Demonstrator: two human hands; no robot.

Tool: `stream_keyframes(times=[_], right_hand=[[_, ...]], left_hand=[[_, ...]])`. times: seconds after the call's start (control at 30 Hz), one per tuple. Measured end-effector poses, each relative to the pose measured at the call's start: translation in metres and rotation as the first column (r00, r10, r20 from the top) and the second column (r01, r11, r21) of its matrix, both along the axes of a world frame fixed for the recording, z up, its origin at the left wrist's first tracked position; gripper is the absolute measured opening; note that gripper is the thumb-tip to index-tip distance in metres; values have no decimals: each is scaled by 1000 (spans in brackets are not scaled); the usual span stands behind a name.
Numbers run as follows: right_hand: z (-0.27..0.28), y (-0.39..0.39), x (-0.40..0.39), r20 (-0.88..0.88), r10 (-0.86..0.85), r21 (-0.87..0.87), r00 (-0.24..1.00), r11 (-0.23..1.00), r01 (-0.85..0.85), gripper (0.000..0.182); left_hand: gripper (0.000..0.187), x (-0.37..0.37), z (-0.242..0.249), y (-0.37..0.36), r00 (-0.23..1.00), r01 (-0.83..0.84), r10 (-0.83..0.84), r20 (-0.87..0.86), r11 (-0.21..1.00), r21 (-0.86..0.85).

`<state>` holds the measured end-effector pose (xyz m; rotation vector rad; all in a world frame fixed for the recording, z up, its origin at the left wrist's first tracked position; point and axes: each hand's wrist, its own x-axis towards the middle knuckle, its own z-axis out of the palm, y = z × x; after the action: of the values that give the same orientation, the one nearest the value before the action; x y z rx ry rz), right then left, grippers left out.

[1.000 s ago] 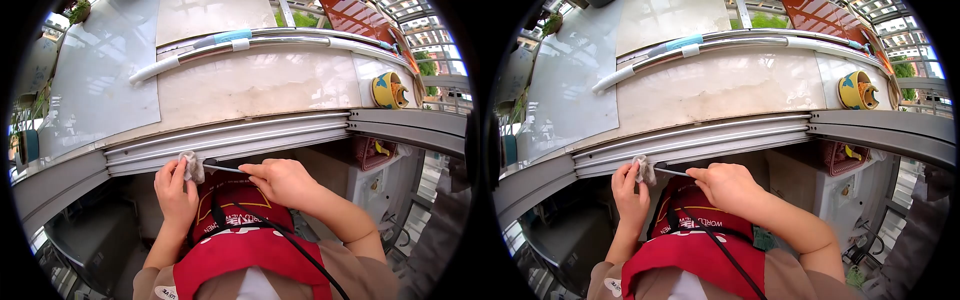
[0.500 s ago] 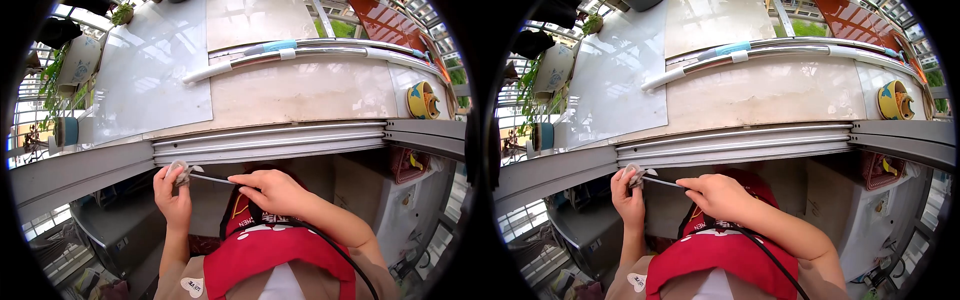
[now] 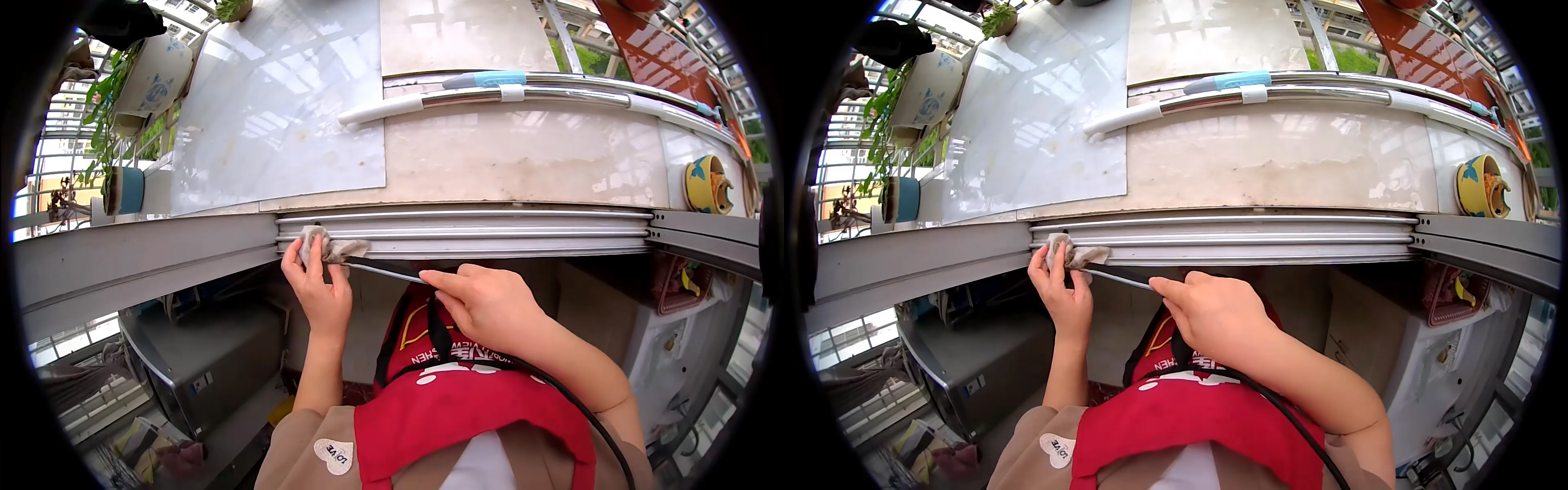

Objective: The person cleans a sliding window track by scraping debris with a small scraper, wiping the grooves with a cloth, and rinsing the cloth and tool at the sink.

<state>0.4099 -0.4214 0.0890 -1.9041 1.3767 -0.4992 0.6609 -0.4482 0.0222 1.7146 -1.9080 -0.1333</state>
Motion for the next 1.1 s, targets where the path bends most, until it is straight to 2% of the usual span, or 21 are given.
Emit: stream_keyframes(times=[0.17,0.27,0.37,0.43,0.5,0.57,0.67,0.73,0.77,0.83,0.9,0.97,1.0,1.1], right_hand=[[-26,-18,47,-70,60,4,996,998,-60,25],[-23,-23,45,-152,77,100,985,993,-62,26],[0,-13,3,-191,-9,147,982,988,38,23],[17,-4,-28,-256,-41,170,966,982,87,23],[32,9,-49,-358,-116,223,927,953,205,23],[39,29,-64,-405,-237,195,883,921,337,24],[43,60,-74,-468,-357,85,808,892,443,24],[47,81,-75,-500,-474,-57,724,853,519,26],[47,97,-75,-508,-504,-72,699,833,549,26],[48,130,-76,-486,-599,-167,637,779,604,27],[54,176,-87,-455,-662,-187,596,725,662,27],[58,234,-103,-300,-822,-90,484,530,843,31],[56,269,-110,-292,-832,-108,471,518,849,31],[49,375,-138,-249,-914,-127,320,358,925,34]], left_hand=[[43,11,-5,8,998,57,-57,-20,998,-10],[38,-1,-7,15,996,83,-81,-43,996,26],[37,-33,-2,12,968,242,-239,-77,970,29],[30,-60,-5,6,921,375,-372,-113,927,5],[30,-88,-5,6,874,472,-469,-125,881,-3],[32,-114,-5,7,807,573,-568,-161,819,-13],[32,-146,-8,5,734,669,-667,-124,743,-38],[29,-167,-6,4,673,736,-732,-110,677,-4],[28,-177,-1,3,652,751,-750,-109,659,-48],[27,-196,9,8,530,834,-823,-204,550,-51],[25,-225,17,38,437,861,-862,-258,484,-156],[24,-261,29,80,330,875,-884,-330,418,-246],[26,-280,31,106,268,901,-900,-343,360,-240],[29,-343,33,186,40,955,-931,-361,142,-259]])
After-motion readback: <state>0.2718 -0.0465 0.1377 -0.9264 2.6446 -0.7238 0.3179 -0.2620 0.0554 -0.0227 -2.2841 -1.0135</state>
